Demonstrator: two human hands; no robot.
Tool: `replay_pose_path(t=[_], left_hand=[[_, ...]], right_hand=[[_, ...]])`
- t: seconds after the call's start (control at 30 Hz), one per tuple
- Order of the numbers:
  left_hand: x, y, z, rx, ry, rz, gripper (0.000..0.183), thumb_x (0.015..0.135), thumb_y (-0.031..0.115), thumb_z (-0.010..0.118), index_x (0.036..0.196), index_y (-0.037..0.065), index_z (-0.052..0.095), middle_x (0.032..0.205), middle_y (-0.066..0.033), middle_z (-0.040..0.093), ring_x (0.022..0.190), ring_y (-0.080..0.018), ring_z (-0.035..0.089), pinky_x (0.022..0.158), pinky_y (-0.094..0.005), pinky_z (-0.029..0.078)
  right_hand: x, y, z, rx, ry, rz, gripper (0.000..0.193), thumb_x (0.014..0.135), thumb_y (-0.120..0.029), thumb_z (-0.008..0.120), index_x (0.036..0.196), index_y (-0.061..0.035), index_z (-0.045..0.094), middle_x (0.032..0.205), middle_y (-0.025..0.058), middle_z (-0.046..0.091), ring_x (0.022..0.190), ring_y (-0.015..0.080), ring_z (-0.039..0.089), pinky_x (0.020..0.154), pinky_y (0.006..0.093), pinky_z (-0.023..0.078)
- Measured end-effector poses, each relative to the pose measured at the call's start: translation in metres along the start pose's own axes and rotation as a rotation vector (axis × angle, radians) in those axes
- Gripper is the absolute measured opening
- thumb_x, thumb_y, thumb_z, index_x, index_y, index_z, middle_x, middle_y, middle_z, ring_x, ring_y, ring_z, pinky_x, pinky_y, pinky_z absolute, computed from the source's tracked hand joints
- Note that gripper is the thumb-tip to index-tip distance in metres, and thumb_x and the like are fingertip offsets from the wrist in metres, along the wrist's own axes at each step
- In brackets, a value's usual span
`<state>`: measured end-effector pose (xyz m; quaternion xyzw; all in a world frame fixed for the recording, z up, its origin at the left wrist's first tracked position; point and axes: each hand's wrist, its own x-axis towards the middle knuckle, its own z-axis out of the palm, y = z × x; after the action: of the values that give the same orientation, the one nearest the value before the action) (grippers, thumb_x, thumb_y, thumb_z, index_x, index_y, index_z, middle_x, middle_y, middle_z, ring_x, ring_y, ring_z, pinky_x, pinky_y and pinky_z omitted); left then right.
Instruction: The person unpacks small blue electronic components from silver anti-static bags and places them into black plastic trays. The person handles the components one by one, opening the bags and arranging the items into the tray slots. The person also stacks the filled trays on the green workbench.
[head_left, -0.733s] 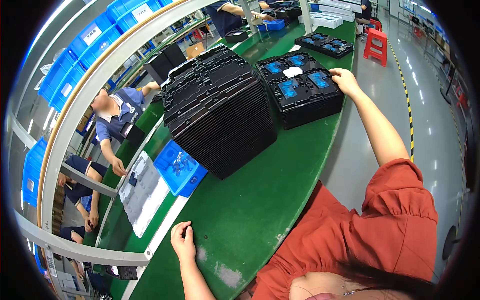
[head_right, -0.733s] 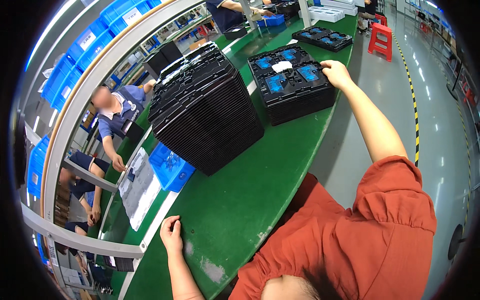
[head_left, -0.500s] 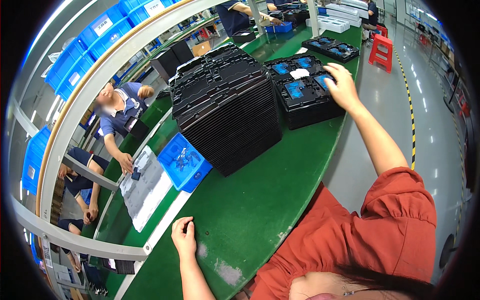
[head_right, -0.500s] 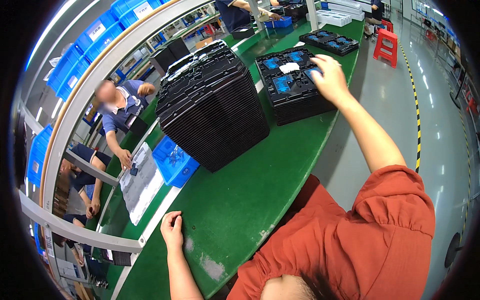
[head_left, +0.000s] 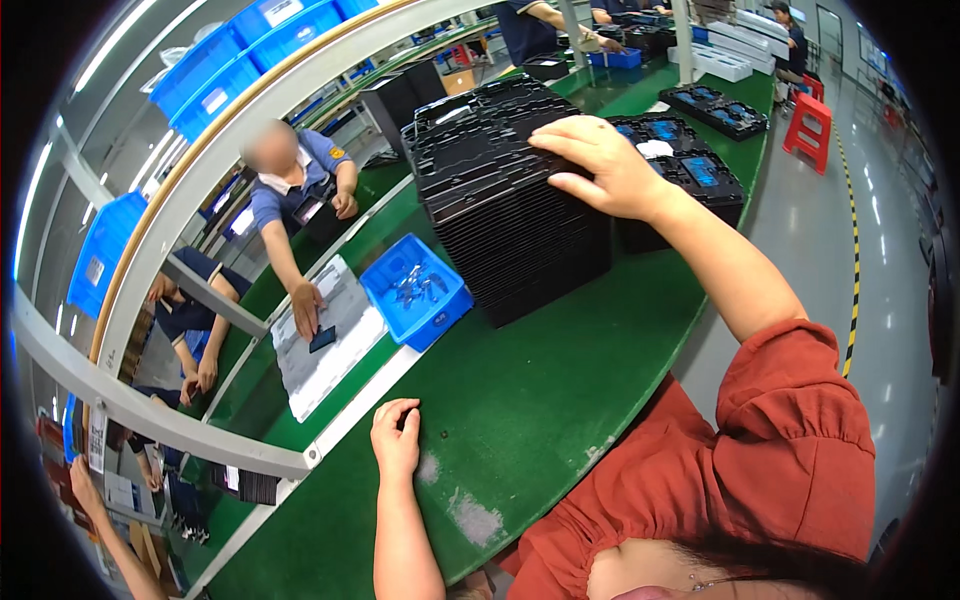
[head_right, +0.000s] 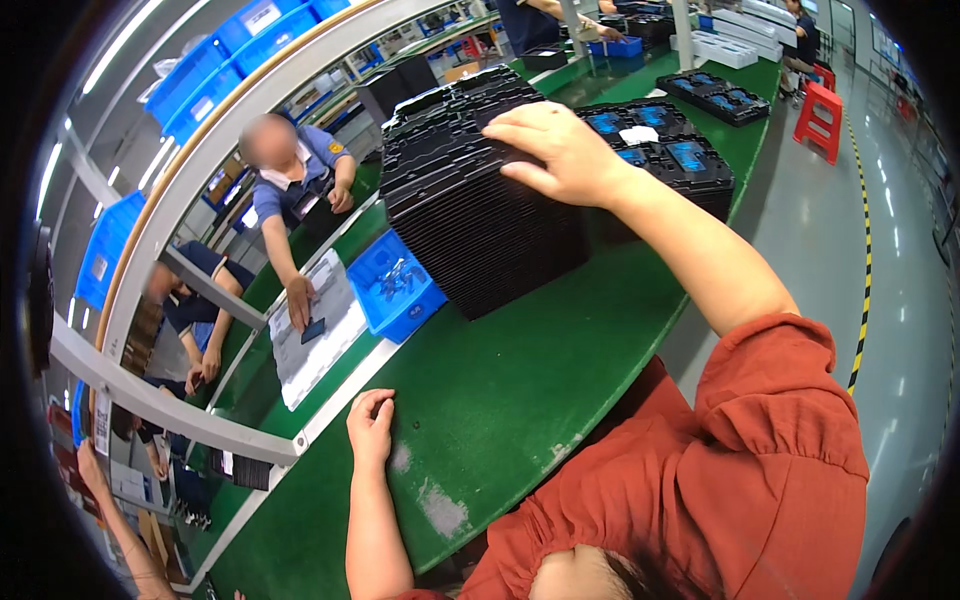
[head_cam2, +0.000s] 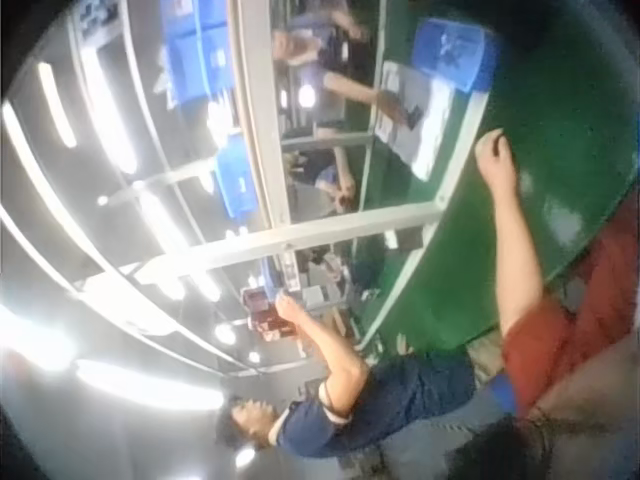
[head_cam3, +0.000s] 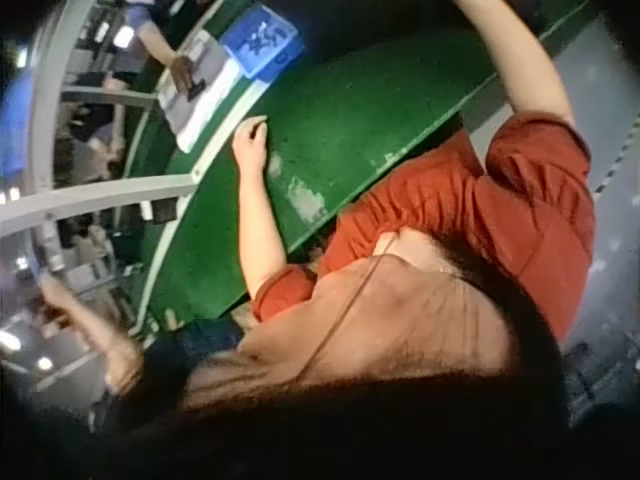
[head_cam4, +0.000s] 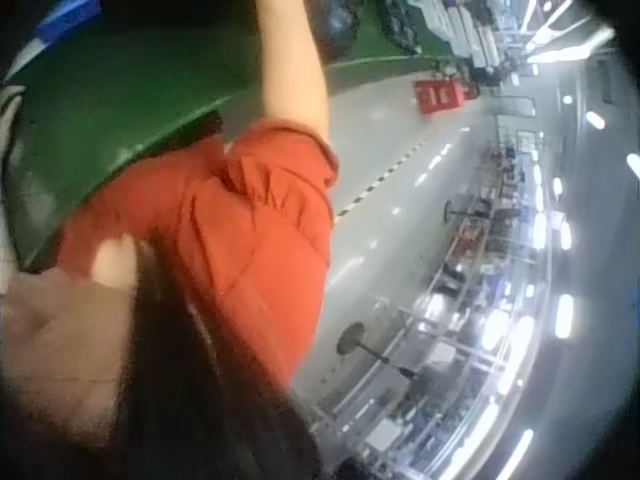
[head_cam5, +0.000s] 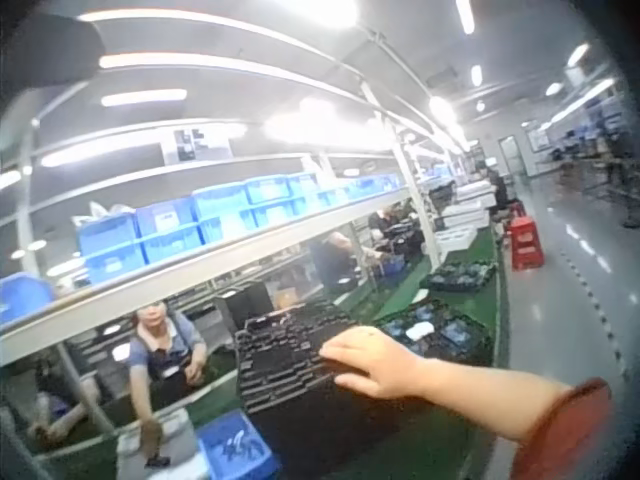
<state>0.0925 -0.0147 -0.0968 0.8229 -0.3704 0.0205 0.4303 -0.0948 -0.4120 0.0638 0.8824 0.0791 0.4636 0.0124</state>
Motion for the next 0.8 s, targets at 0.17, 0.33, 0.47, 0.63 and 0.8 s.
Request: replay_pose_path(t=[0.17, 0.33, 0.47, 0.63, 0.8], left_hand=[[-0.001, -0.004, -0.001, 0.024, -0.002, -0.020, 0.013, 0.079, 0.007, 0.063, 0.091, 0.005, 0.069, 0.096, -0.0086, 0.064, 0.095, -0.0236, 0.059, 0.082, -0.0329, 0.047], [0.000, 0.004, 0.000, 0.008, 0.000, -0.020, 0.013, 0.078, 0.007, 0.063, 0.090, 0.005, 0.069, 0.096, -0.0088, 0.065, 0.095, -0.0242, 0.059, 0.083, -0.0335, 0.047], [0.000, 0.000, -0.003, 0.068, 0.010, 0.049, 0.013, 0.078, 0.008, 0.063, 0.089, 0.006, 0.068, 0.095, -0.0086, 0.065, 0.095, -0.0255, 0.059, 0.084, -0.0348, 0.047], [0.002, -0.006, 0.001, 0.088, 0.012, 0.123, 0.015, 0.080, 0.011, 0.062, 0.092, 0.004, 0.068, 0.095, -0.0098, 0.066, 0.093, -0.0250, 0.061, 0.084, -0.0347, 0.047], [0.003, -0.003, -0.003, 0.039, -0.023, 0.032, 0.019, 0.081, 0.007, 0.062, 0.099, 0.005, 0.067, 0.094, -0.0070, 0.065, 0.089, -0.0171, 0.061, 0.078, -0.0282, 0.049]], right_hand=[[-0.001, 0.001, -0.001, 0.094, 0.019, 0.010, 0.031, 0.083, -0.013, 0.063, 0.113, -0.0056, 0.060, 0.115, 0.0093, 0.060, 0.111, 0.0264, 0.055, 0.096, 0.0373, 0.039], [-0.001, 0.003, 0.008, -0.045, 0.089, 0.008, 0.030, 0.082, -0.013, 0.063, 0.110, -0.0052, 0.060, 0.112, 0.0093, 0.061, 0.110, 0.0270, 0.055, 0.100, 0.0416, 0.037], [-0.002, -0.059, 0.016, -0.191, 0.212, 0.023, 0.042, 0.072, -0.006, 0.065, 0.113, -0.0023, 0.058, 0.126, 0.0152, 0.052, 0.120, 0.0346, 0.047, 0.106, 0.0489, 0.031], [-0.023, -0.186, 0.057, 0.568, -0.315, -0.529, 0.045, 0.067, -0.020, 0.065, 0.108, -0.0023, 0.059, 0.112, 0.0147, 0.056, 0.105, 0.0328, 0.054, 0.098, 0.0477, 0.040], [-0.077, -0.274, 0.085, 0.723, -0.636, -1.020, 0.050, 0.088, -0.026, 0.044, 0.133, -0.0050, 0.045, 0.141, 0.0161, 0.040, 0.129, 0.0299, 0.041, 0.107, 0.0479, 0.031]])
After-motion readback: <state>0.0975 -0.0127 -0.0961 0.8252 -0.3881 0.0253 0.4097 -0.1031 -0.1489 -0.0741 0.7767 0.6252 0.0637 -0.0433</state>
